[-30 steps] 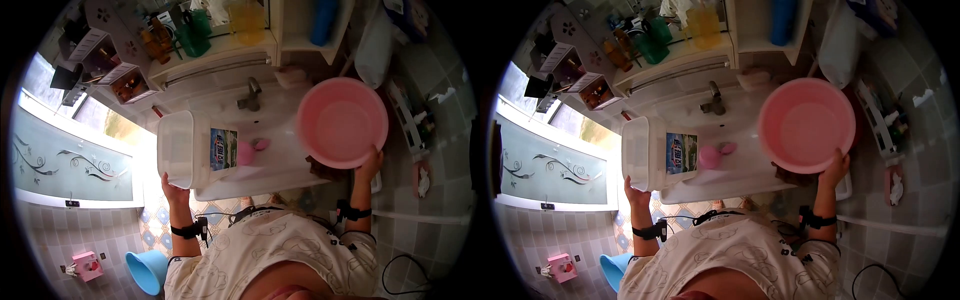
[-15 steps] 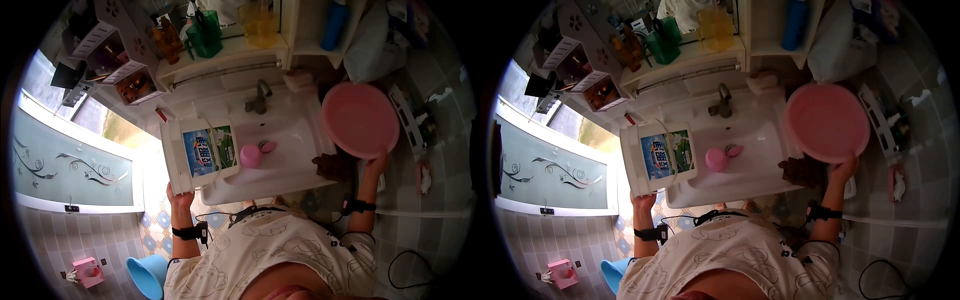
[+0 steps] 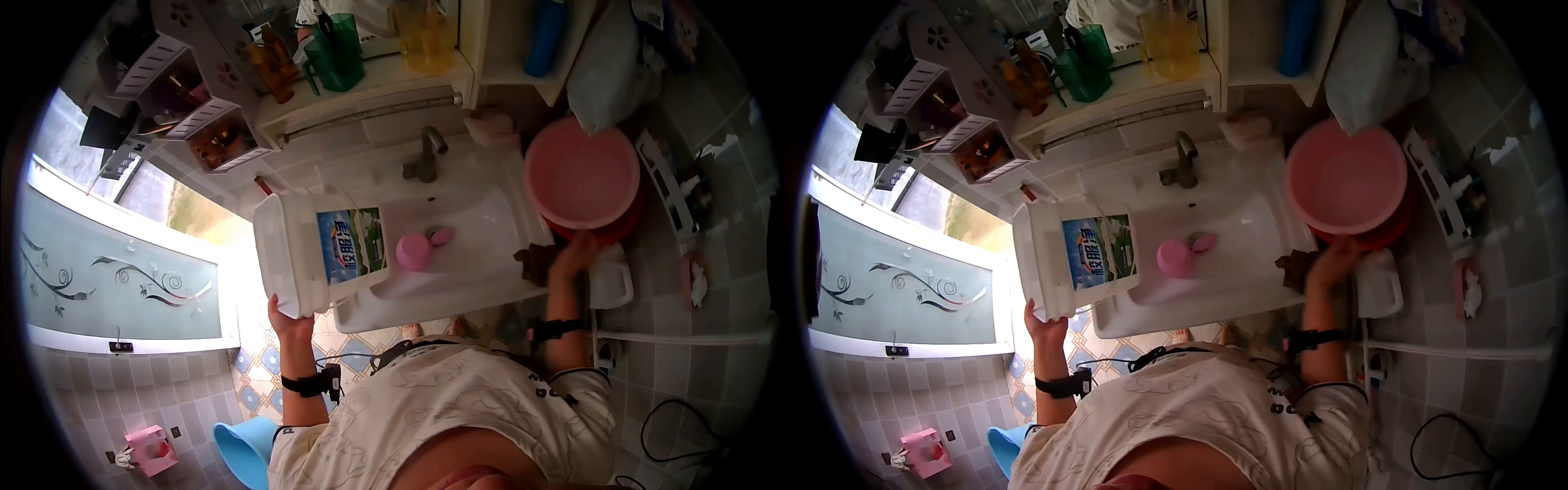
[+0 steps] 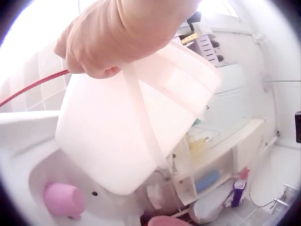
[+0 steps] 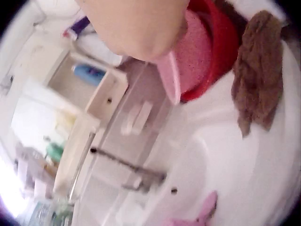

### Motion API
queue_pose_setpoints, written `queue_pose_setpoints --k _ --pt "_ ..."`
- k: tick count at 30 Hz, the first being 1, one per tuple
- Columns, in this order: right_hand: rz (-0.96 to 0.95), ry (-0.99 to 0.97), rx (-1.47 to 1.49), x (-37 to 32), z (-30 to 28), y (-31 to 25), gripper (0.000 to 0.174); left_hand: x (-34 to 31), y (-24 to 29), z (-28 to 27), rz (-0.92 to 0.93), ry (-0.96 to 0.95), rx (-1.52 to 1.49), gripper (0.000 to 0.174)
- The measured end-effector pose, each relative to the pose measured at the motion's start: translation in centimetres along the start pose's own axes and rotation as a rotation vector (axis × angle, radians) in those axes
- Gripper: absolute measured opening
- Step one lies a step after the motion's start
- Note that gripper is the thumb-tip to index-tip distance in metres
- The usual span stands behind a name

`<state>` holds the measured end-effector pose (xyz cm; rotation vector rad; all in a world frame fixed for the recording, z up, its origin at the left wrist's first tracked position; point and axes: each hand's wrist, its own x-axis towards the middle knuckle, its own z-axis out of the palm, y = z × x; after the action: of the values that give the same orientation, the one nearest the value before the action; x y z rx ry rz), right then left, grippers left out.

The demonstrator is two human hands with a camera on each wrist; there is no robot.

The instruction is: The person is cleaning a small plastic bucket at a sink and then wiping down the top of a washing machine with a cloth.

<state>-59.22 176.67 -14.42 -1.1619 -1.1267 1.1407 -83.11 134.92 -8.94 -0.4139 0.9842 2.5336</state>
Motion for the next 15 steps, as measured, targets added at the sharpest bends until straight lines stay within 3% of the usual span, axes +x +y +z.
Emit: queue_pose_setpoints --k 1,2,3,4,6,7,9,10,12,13,15 --pt "0.115 -0.287 0.066 -1.6 1.7 2.0 0.019 0.6 -0.1 -0.9 0.025 -0.018 0.010 0.048" --pt "-0.214 -0.610 -0.470 -2.3 3.8 5.0 0.025 0.9 0.2 -1.5 0.048 -0.034 0.027 0.048" --pt "-0.515 -1.003 -0.581 -5.8 7.3 6.5 0.034 0.9 0.9 -1.5 0.055 -0.035 0.030 0.048" --pt "-0.309 -1.099 -0.585 -5.5 7.7 7.6 0.049 0.4 0.6 -1.0 0.086 -0.042 0.081 0.046" --pt "-0.542 -1.275 -0.951 -10.0 13.5 7.8 0.078 -0.7 1.0 0.6 0.264 0.015 0.187 0.041" --pt "-0.540 -1.275 -0.952 -10.9 13.7 8.3 0.078 -0.7 0.8 0.6 0.266 0.001 0.200 0.039" --pt "-0.485 -1.357 -1.051 -12.9 15.8 8.9 0.096 -0.6 1.6 1.3 0.310 -0.022 0.204 0.037" --pt "-0.484 -1.357 -1.052 -13.4 15.4 10.1 0.096 -1.5 1.0 2.0 0.356 0.002 0.277 0.036" --pt "-0.786 -1.171 -1.067 -14.1 16.0 12.4 0.089 -1.9 0.8 3.4 0.408 0.007 0.356 0.035" --pt "-0.785 -1.171 -1.067 -14.0 16.1 12.9 0.089 -2.3 0.5 3.7 0.398 0.015 0.375 0.035" --pt "-0.575 -1.334 -0.933 -12.6 15.6 11.9 0.086 -1.7 -0.2 4.2 0.345 -0.011 0.409 0.035"
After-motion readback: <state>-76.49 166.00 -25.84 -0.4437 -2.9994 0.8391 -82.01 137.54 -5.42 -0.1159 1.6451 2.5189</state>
